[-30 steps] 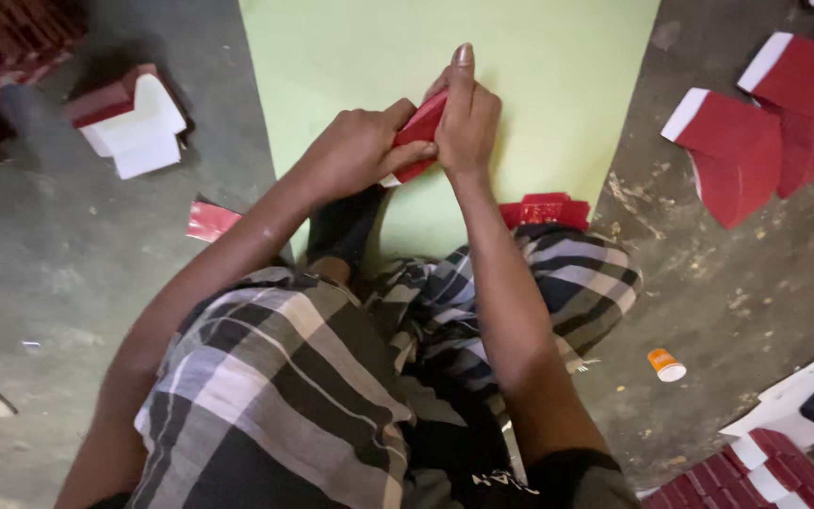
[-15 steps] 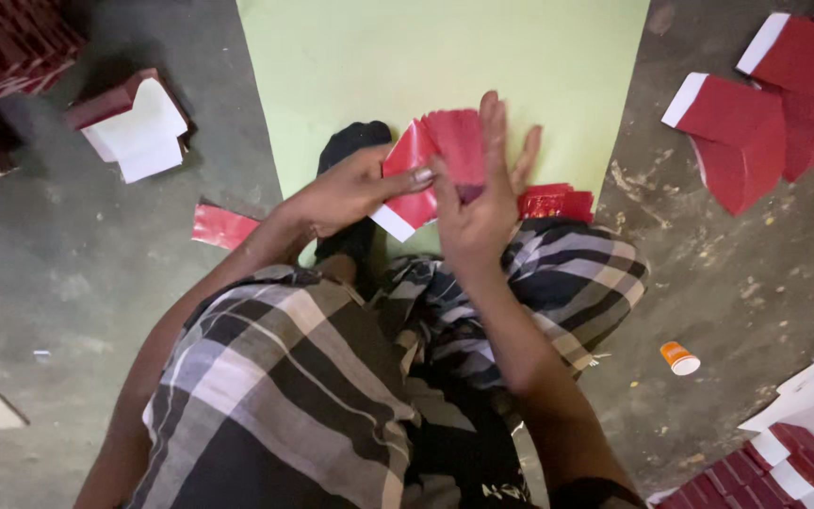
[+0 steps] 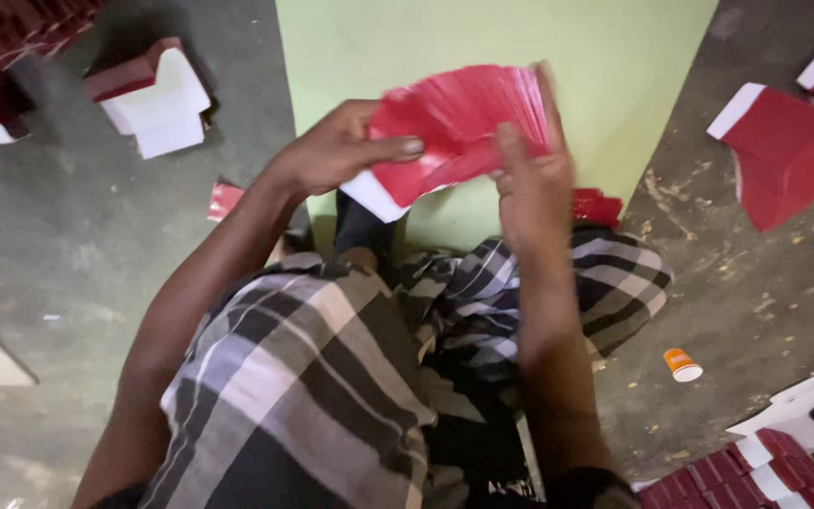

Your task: The person sits on the floor and assembles small red and white paper boxes by folding and pressing the flaps. They repeatedly pick up flat paper pieces, fold them into box shapes, and set the finished boxes aside.

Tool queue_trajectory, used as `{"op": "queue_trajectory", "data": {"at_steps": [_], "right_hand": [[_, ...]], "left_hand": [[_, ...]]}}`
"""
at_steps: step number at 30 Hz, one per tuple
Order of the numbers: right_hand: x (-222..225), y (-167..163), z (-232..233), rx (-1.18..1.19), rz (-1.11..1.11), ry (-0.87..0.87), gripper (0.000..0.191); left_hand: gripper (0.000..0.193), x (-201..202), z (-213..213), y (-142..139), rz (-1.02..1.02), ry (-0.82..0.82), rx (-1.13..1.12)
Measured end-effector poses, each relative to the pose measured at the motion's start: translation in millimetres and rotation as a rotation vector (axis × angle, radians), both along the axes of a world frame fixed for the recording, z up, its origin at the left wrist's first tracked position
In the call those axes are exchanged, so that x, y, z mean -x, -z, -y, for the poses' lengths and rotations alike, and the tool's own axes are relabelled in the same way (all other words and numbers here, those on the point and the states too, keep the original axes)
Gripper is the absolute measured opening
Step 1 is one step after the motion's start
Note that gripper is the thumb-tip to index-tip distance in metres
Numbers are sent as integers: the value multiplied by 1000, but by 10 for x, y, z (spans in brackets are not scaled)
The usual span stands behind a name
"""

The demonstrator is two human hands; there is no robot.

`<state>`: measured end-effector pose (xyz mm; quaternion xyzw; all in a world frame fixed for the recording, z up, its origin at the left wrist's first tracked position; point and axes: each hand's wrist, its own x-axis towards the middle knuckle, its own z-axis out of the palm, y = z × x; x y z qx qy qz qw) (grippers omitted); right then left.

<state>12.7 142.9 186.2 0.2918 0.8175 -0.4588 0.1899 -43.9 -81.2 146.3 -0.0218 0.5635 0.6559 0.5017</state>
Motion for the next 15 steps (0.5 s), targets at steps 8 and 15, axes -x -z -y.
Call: {"op": "queue_trajectory", "data": {"at_steps": [8, 15], "right_hand": [[-4, 107, 17, -274, -624, -133, 51], [105, 450, 130, -270, -310, -679, 82]], "left_hand": [[65, 240, -60, -204, -632, 271, 476], [73, 116, 183, 285, -1127, 167, 324]]}}
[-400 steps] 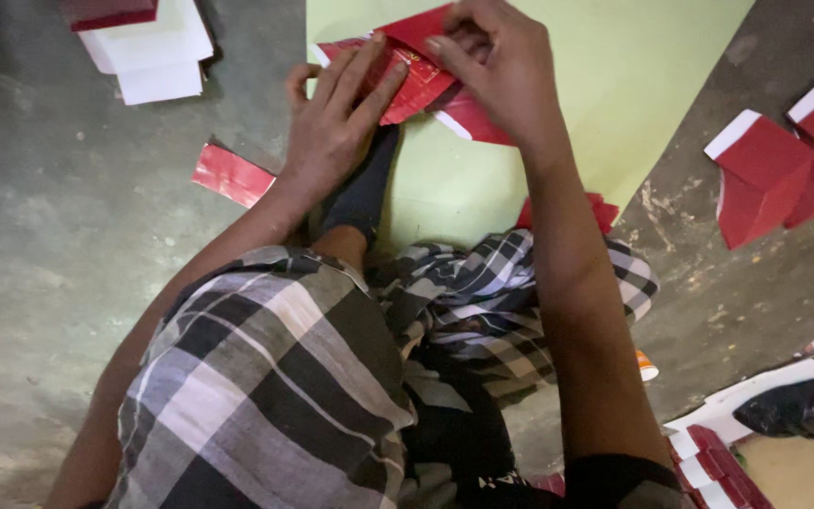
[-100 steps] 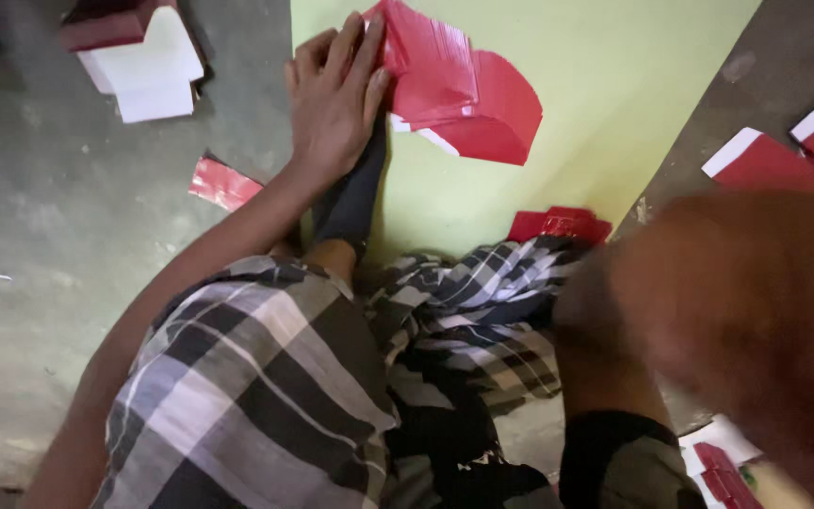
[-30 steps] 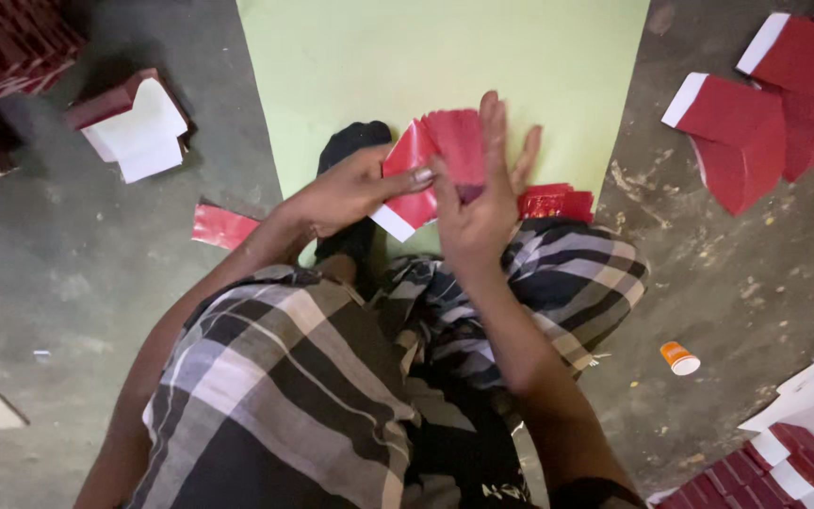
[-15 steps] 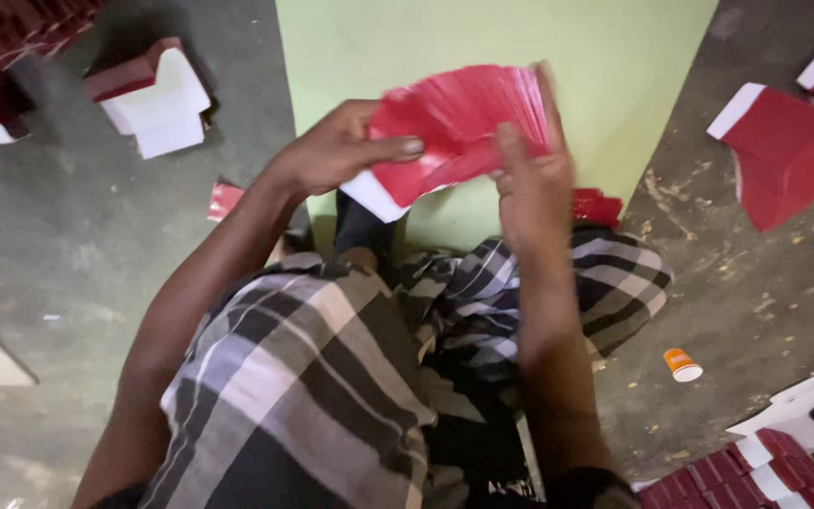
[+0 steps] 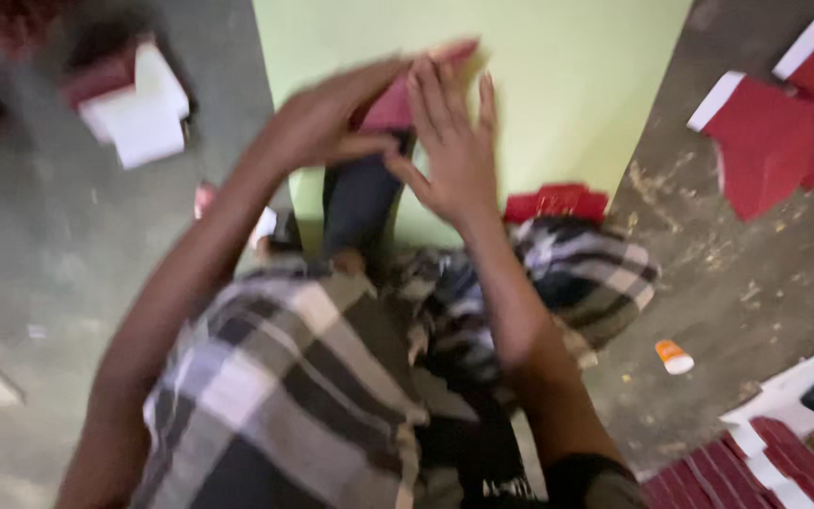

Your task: The person sits on the floor and assembles small red and white paper boxes by folding and pressing the flaps. They repeatedly pick up flat paper pieces, fold them into box shapes, and set the finished boxes aside.

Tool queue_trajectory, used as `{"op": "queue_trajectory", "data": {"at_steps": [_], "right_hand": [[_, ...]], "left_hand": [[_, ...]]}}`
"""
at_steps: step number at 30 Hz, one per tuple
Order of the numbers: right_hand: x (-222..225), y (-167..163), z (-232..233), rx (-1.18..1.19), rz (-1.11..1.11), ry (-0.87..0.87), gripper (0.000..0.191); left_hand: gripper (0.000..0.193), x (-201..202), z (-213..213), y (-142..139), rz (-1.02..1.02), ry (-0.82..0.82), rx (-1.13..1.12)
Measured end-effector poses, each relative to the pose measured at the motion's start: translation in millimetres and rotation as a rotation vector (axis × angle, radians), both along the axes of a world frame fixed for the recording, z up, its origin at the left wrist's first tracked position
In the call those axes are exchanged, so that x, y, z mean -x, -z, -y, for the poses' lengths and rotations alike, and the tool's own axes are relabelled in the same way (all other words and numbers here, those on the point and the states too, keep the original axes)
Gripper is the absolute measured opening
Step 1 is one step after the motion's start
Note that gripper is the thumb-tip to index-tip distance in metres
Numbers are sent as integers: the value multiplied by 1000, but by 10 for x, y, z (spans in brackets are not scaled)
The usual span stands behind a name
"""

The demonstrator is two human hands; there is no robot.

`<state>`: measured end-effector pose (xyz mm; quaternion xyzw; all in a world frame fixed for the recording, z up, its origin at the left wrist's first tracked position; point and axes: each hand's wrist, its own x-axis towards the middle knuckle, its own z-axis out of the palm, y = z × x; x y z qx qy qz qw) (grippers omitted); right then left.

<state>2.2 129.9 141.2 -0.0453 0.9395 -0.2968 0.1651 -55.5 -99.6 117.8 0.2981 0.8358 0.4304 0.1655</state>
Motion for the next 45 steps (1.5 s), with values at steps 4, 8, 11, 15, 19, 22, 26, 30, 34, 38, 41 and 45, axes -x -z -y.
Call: {"op": "queue_trajectory", "data": {"at_steps": [4, 8, 11, 15, 19, 22, 26, 30, 34, 38, 41, 45], "right_hand": [[-59, 519, 91, 432, -322, 121, 93], [-121, 886, 200, 737, -324, 393, 96], [-84, 840, 223, 834, -364, 507, 90], [-46, 369, 159, 362, -102, 169, 81], [0, 44, 5, -83, -26, -134, 81], [-40, 208, -67, 44, -299, -165, 84], [-57, 821, -17, 997, -276, 606, 91], [-78, 1157, 99, 821, -157, 329, 95], [-59, 1072, 86, 843, -180, 276, 102], [-56, 943, 68, 954, -149, 558, 107], [-70, 922, 132, 912, -175, 354, 106], [-9, 948, 225, 1016, -207, 330, 100]], "left_hand": [[38, -201, -42, 266, 117, -310, -340], [28, -288, -278, 498, 357, -590, -493], [25, -273, -367, 516, 457, -613, -445], [22, -283, -351, 317, 435, -650, -334], [24, -221, -323, 241, 366, -580, -440], [23, -302, -309, 343, 523, -576, -505], [22, -367, -373, 583, 495, -625, -555], [20, -381, -399, 543, 395, -564, -461], [42, -311, -342, 339, 337, -473, -399], [69, -332, -256, 277, 210, -350, -328], [67, -402, -201, 322, 304, -318, -306], [63, -337, -157, 339, 171, -340, -254]]}}
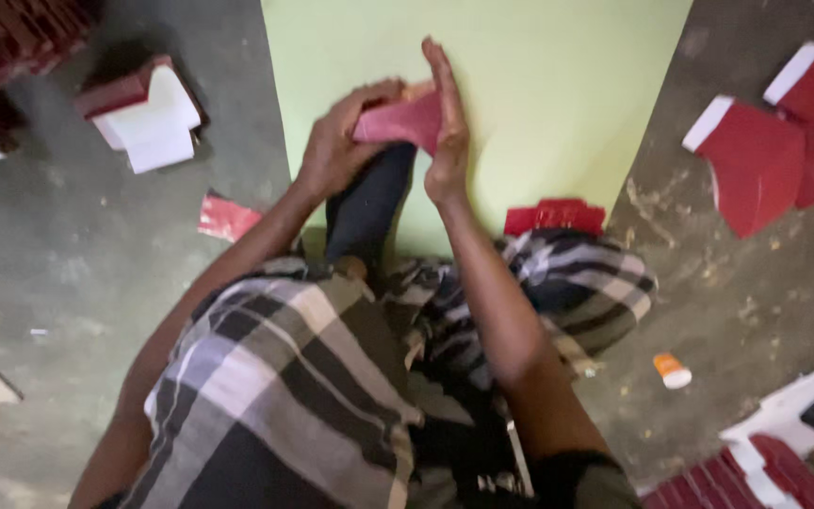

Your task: The person sits on the floor and assembles small red and white paper boxes by folding and pressing the flaps. They repeatedly pick up flat paper pieces, fold them into box shapes, and set the finished boxes aside.

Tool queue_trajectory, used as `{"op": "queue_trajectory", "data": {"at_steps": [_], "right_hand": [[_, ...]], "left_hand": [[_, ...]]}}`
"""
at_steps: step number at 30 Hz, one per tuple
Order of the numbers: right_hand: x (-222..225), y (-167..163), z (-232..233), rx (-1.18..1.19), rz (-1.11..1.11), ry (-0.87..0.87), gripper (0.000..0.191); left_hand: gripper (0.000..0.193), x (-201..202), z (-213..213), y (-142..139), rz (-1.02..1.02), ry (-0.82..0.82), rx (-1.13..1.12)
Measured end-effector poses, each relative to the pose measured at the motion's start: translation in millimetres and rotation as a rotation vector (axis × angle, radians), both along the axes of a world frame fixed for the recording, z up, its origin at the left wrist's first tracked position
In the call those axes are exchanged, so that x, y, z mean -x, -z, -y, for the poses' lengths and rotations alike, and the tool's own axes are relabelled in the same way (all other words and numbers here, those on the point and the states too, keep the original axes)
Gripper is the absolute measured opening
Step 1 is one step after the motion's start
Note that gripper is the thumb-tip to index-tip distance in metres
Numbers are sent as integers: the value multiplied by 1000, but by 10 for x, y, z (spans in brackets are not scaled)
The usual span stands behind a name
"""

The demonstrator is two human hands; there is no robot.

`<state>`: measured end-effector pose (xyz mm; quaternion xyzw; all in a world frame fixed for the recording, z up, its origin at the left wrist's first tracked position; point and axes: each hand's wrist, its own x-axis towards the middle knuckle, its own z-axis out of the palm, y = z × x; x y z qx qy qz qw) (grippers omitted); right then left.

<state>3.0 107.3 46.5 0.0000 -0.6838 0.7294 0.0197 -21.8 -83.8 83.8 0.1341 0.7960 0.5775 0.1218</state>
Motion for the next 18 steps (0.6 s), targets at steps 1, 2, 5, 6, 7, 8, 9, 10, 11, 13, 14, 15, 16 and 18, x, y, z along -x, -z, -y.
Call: {"op": "queue_trajectory", "data": {"at_steps": [1, 2, 5, 6, 7, 8, 9, 10, 11, 13, 14, 15, 16, 18], "right_hand": [[17, 11, -1, -13, 17, -35, 98], [28, 28, -17, 55, 59, -25, 95], [90, 141, -134, 139, 141, 53, 84], [112, 191, -192, 67, 227, 131, 79], [125, 233, -254, -8, 332, 205, 76], [168, 236, -309, -242, 342, 232, 77], [219, 218, -362, -471, 339, 253, 82], [252, 256, -444, -410, 364, 263, 81], [323, 201, -495, -352, 376, 283, 81], [474, -53, -617, -275, 462, 279, 71], [555, -251, -691, -245, 550, 234, 65], [614, -453, -709, -209, 639, 180, 64], [662, -686, -769, -239, 538, 221, 64], [627, -1126, -884, -390, 53, 511, 63]], "left_hand": [[62, 34, -8, -25, -37, 2, 12], [58, 67, -27, -61, -71, 5, 126], [47, 153, -151, -207, -152, 7, 388], [45, 143, -220, -258, -81, 29, 399], [44, 122, -290, -304, 10, 52, 409], [44, 102, -352, -338, 3, 113, 385], [44, 95, -401, -353, -13, 170, 366], [44, 113, -437, -347, -46, 228, 348], [46, 143, -453, -322, 68, 186, 259], [51, 269, -447, -220, 301, 135, 51], [52, 366, -421, -150, 477, 97, 24], [54, 479, -381, -71, 656, 47, 4], [55, 562, -346, -5, 828, -8, -19], [56, 655, -296, 94, 761, 26, -21]]}}
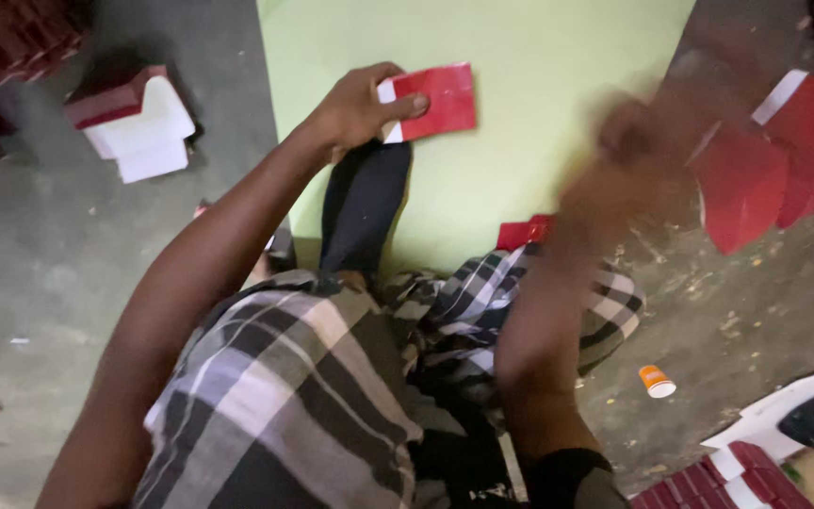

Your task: The person sits on the floor and assembles small red and white paper boxes by folding and pressing the flaps. They repeatedly pick up flat paper pieces, fold them into box shapes, and set the finished boxes aside.

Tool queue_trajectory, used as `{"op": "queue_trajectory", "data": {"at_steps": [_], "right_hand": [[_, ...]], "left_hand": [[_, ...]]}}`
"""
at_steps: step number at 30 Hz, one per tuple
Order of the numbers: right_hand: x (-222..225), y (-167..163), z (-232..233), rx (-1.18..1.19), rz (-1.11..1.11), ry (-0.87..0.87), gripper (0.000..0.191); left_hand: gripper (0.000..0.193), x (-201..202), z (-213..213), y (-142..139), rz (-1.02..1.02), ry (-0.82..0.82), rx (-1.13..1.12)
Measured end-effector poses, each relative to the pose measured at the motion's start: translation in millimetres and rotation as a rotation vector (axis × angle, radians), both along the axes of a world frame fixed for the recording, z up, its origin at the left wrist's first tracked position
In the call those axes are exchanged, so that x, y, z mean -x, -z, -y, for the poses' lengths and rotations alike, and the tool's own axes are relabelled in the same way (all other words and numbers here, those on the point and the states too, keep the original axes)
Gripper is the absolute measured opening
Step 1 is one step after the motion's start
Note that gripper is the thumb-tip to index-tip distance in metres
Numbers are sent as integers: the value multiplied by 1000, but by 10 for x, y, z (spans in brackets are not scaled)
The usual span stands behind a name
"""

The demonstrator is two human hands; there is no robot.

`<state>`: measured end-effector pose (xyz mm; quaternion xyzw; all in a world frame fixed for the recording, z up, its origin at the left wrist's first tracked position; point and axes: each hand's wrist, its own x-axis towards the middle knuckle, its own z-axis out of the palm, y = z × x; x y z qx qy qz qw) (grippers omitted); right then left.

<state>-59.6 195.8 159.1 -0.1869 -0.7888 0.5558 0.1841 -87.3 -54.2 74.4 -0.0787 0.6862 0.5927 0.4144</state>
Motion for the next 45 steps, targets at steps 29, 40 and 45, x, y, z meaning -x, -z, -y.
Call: {"op": "queue_trajectory", "data": {"at_steps": [29, 40, 45], "right_hand": [[-347, 184, 909, 374, 455, -152, 70], [-954, 476, 670, -665, 235, -644, 85], [-775, 1367, 647, -142, 274, -463, 83]], "left_hand": [[47, -151, -96, -698, -641, 144, 249], [51, -426, 422, -305, -659, 108, 41], [36, -500, 309, -116, -764, -127, -123]]}}
